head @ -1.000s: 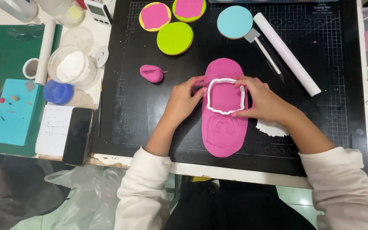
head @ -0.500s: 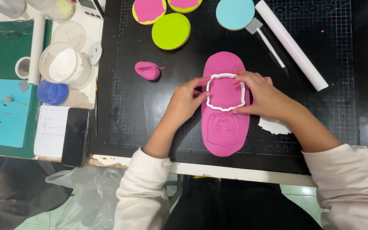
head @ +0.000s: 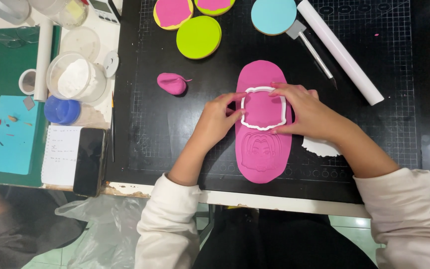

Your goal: The person presses a white cookie cutter into a pink clay sheet to imprint a shape, then removes the cutter and rolls the clay flat with a white rolling pin. The person repeats the rolling action to flatten the clay further.

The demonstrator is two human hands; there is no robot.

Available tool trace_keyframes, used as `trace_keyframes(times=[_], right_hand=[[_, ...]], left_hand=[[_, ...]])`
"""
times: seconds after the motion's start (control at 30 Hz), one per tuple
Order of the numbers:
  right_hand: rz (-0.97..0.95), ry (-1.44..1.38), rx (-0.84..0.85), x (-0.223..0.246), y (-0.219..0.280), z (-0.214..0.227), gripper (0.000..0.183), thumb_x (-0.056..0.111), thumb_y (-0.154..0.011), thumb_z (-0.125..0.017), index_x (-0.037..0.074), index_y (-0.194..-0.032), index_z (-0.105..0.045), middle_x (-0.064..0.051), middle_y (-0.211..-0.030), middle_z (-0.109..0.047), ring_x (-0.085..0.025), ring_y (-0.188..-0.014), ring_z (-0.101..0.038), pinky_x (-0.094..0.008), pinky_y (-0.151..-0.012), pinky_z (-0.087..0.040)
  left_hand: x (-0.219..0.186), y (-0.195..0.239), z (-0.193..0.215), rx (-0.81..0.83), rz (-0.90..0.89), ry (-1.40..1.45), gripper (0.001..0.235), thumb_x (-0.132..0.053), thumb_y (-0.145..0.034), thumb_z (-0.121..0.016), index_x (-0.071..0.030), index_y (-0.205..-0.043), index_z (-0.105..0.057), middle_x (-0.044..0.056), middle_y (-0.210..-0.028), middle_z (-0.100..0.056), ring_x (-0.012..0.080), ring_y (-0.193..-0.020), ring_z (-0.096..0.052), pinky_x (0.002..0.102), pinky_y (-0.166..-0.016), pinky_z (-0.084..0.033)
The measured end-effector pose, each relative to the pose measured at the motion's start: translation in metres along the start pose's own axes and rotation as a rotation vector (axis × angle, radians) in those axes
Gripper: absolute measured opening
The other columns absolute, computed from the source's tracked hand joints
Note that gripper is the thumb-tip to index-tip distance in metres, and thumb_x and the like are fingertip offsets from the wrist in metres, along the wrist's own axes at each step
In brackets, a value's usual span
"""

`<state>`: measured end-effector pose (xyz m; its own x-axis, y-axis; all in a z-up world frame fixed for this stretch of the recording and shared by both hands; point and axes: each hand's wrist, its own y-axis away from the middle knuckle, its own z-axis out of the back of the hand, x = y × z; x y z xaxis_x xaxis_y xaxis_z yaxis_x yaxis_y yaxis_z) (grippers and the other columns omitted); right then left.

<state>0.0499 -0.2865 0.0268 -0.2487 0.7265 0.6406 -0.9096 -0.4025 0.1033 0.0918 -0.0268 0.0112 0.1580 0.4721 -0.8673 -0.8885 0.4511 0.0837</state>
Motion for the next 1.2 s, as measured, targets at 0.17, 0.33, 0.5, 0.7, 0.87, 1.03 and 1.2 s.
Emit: trace_keyframes(times=[0.17, 0.33, 0.5, 0.7, 0.87, 1.03, 1.2], right_hand=[[-0.004, 0.003, 0.008, -0.002, -0.001, -0.001, 0.095, 0.045, -0.069, -0.091, 0.011, -0.146, -0.046, -0.014, -0.157, -0.045, -0.036, -0.142, -0.042, -0.054, -0.103, -0.035], [-0.008, 0.014, 0.015, 0.001, -0.001, 0.001, 0.099, 0.047, -0.07, -0.09, 0.011, -0.15, -0.044, -0.014, -0.157, -0.044, -0.035, -0.142, -0.042, -0.053, -0.102, -0.034], [-0.028, 0.076, 0.039, -0.007, -0.004, -0.004, 0.105, 0.058, -0.074, -0.083, 0.014, -0.158, -0.037, -0.014, -0.158, -0.041, -0.032, -0.145, -0.038, -0.051, -0.104, -0.031], [-0.084, 0.232, 0.089, 0.003, -0.007, 0.0, 0.098, 0.063, -0.078, -0.078, 0.015, -0.155, -0.043, -0.009, -0.155, -0.042, -0.034, -0.142, -0.033, -0.054, -0.099, -0.032], [-0.108, 0.405, 0.123, 0.007, -0.018, 0.001, 0.099, 0.067, -0.073, -0.079, 0.017, -0.152, -0.048, -0.006, -0.151, -0.045, -0.033, -0.14, -0.035, -0.057, -0.095, -0.033], [-0.127, 0.533, 0.197, 0.026, -0.031, 0.008, 0.094, 0.059, -0.073, -0.084, 0.013, -0.148, -0.052, -0.008, -0.138, -0.055, -0.033, -0.131, -0.043, -0.06, -0.092, -0.036], [-0.161, 0.567, 0.23, 0.03, -0.034, 0.009, 0.095, 0.059, -0.071, -0.085, 0.017, -0.149, -0.051, -0.007, -0.136, -0.056, -0.033, -0.128, -0.046, -0.064, -0.093, -0.038]], left_hand=[[0.0, 0.002, 0.0, 0.008, 0.009, 0.014, 0.042, -0.013, -0.093, -0.072, -0.016, -0.135, -0.065, 0.019, -0.121, -0.067, 0.0331, -0.092, -0.077, 0.039, -0.079, -0.065], [0.005, 0.0, -0.001, 0.017, 0.01, -0.016, 0.042, -0.013, -0.094, -0.071, -0.015, -0.135, -0.065, 0.019, -0.123, -0.067, 0.0325, -0.09, -0.077, 0.039, -0.078, -0.065], [-0.004, 0.002, 0.003, 0.036, -0.061, -0.26, 0.043, -0.026, -0.095, -0.069, -0.012, -0.136, -0.064, 0.018, -0.127, -0.066, 0.0321, -0.081, -0.077, 0.047, -0.076, -0.063], [-0.001, 0.003, 0.002, 0.095, -0.159, -0.543, 0.048, -0.031, -0.102, -0.059, -0.018, -0.148, -0.053, 0.012, -0.131, -0.057, 0.0391, -0.115, -0.06, 0.053, -0.096, -0.054], [-0.017, 0.003, 0.007, 0.158, -0.129, -0.713, 0.049, -0.035, -0.103, -0.056, -0.017, -0.149, -0.053, 0.007, -0.136, -0.051, 0.0321, -0.12, -0.05, 0.048, -0.095, -0.048], [-0.041, 0.001, 0.018, 0.304, -0.062, -0.75, 0.071, -0.043, -0.093, -0.069, -0.015, -0.154, -0.046, 0.009, -0.144, -0.047, 0.0338, -0.125, -0.045, 0.05, -0.1, -0.04], [-0.041, -0.007, 0.019, 0.331, -0.068, -0.808, 0.07, -0.041, -0.089, -0.075, -0.014, -0.149, -0.052, 0.01, -0.138, -0.056, 0.0334, -0.125, -0.045, 0.049, -0.095, -0.037]])
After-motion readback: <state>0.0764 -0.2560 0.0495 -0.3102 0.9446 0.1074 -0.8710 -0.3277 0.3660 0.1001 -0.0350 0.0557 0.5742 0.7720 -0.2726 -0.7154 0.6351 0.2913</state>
